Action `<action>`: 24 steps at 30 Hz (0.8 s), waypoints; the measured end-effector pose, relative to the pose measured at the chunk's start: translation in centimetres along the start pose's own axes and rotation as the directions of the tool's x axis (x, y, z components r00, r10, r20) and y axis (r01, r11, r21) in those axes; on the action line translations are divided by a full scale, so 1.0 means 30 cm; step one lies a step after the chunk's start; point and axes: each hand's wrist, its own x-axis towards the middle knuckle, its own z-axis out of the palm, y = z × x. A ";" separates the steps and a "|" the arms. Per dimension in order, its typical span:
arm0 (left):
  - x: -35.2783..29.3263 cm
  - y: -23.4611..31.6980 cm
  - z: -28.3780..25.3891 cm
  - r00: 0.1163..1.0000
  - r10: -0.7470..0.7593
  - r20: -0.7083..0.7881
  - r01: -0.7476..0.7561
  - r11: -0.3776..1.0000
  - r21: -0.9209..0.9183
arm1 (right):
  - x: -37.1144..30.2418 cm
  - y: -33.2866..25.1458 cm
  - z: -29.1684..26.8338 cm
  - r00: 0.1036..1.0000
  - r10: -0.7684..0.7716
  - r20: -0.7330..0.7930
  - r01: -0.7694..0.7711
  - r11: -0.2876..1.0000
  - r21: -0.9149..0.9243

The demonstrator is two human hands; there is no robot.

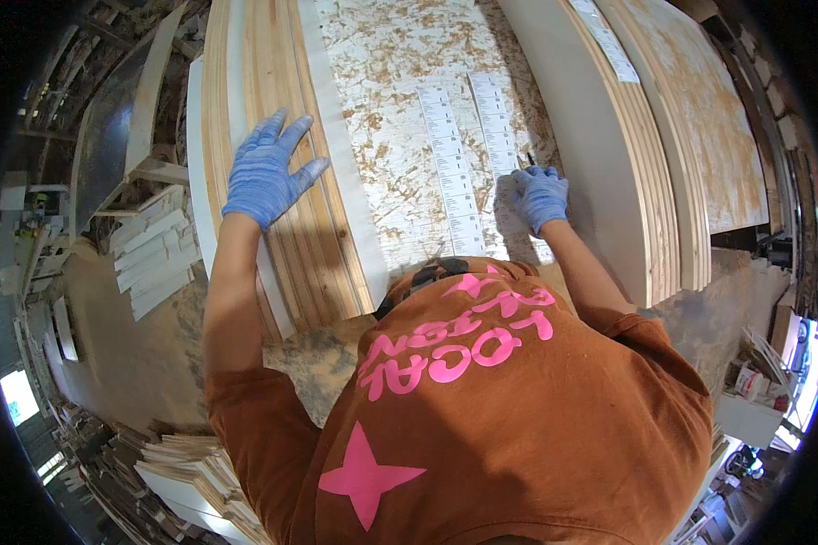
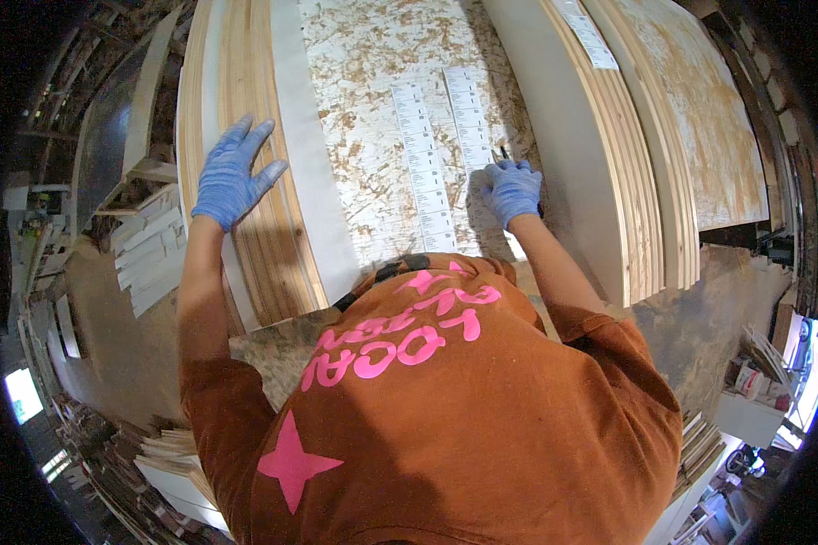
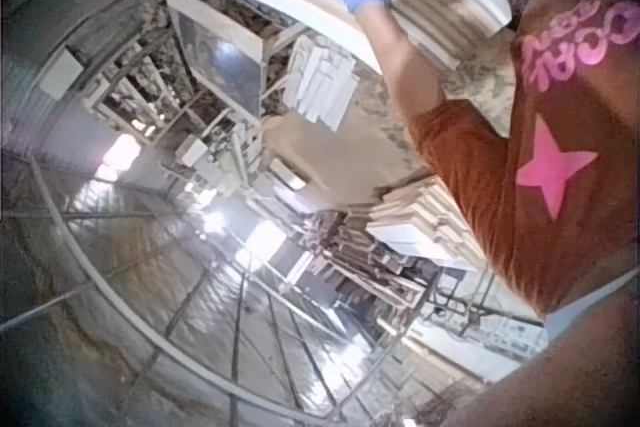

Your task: The person measures wooden planks and panels with a tape measure in a workshop. They repeatedly extend and retract the tape measure, align it with the wood, and compare measurements to printed labels on the planks.

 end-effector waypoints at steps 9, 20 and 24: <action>-0.001 -0.011 0.003 1.000 -0.024 -0.001 0.024 1.000 -0.013 | -0.054 -0.042 0.133 0.983 -0.134 0.127 0.132 0.991 0.023; 0.000 -0.008 0.007 1.000 -0.008 -0.024 0.009 1.000 0.009 | -0.168 -0.080 0.129 0.969 -0.181 0.166 0.147 0.969 0.197; -0.003 -0.004 0.004 1.000 -0.010 -0.026 0.011 1.000 0.003 | -0.162 -0.118 0.077 0.970 -0.109 0.216 0.071 0.982 0.176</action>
